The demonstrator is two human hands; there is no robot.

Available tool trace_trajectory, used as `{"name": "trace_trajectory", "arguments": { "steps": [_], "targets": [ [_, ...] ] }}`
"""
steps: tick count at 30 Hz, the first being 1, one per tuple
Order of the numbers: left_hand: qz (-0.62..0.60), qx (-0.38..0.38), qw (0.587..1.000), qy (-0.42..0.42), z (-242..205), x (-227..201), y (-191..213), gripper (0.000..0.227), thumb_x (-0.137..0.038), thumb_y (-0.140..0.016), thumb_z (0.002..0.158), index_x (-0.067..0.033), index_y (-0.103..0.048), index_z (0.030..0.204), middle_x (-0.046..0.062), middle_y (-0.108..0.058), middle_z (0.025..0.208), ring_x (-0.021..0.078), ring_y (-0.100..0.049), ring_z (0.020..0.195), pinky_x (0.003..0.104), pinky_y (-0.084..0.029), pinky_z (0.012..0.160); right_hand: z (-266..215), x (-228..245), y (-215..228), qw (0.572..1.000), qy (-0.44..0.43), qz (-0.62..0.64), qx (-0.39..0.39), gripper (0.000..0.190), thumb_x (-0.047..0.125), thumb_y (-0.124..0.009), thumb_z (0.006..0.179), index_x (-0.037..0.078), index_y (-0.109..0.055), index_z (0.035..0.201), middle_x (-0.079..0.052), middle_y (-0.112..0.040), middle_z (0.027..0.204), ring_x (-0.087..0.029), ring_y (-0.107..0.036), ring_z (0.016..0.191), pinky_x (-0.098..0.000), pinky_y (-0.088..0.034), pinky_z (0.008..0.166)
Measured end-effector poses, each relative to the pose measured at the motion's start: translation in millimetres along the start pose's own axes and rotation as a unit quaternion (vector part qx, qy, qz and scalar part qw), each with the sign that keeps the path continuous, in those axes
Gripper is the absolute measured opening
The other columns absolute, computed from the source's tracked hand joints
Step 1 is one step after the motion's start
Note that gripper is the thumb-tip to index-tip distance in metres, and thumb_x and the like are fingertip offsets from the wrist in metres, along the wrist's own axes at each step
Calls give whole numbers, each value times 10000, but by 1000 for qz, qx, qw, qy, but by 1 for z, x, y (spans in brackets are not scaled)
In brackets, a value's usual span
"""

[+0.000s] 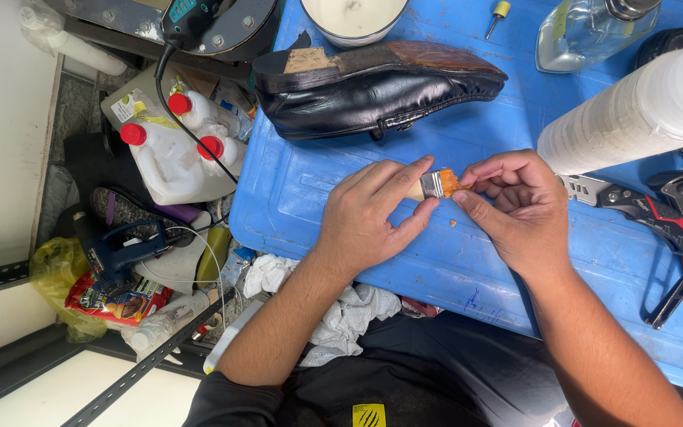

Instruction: The person applies a liquid adhesive to the sole of a black leather shoe using a squeeze bottle and a brush. They spread the glue evenly across the sole surface, then clean the brush with a cloth and use pliers to remove dried glue from the bristles.

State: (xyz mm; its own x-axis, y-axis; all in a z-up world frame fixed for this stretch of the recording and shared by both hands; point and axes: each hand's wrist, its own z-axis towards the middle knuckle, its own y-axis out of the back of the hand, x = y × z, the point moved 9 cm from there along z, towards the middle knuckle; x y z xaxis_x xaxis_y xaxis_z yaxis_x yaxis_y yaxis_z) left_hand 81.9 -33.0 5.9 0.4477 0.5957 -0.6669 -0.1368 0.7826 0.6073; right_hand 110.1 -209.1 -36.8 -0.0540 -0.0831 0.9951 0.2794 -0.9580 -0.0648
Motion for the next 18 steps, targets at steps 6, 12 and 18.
{"name": "trace_trajectory", "arguments": {
  "steps": [6,12,18],
  "targets": [
    [-14,24,999,20,-3,5,-6,489,-295,-786,957,-72,-644,1369,32,-679,965,164,-680,801,312,-563,694,-7,11,-5,997,59,-45,-22,316,-143,-703,977,3,-499,1168,-148,-660,1155,-125,-665,1060,-296,-581,1058],
    [-30,31,999,32,-4,7,-7,486,-315,-769,969,-78,-641,1374,36,-678,962,173,-687,803,320,-569,693,-13,13,-8,989,72,-126,-33,293,-152,-700,954,1,-504,1110,-169,-670,1143,-129,-663,1048,-263,-569,952],
    [-40,30,998,32,-4,7,-6,472,-300,-778,954,-84,-650,1353,43,-687,985,178,-700,817,319,-575,691,-10,-4,-2,1000,4,-27,-11,208,-149,-696,945,-24,-570,1053,-171,-670,1143,-137,-665,1059,-264,-566,948]
  ]
}}
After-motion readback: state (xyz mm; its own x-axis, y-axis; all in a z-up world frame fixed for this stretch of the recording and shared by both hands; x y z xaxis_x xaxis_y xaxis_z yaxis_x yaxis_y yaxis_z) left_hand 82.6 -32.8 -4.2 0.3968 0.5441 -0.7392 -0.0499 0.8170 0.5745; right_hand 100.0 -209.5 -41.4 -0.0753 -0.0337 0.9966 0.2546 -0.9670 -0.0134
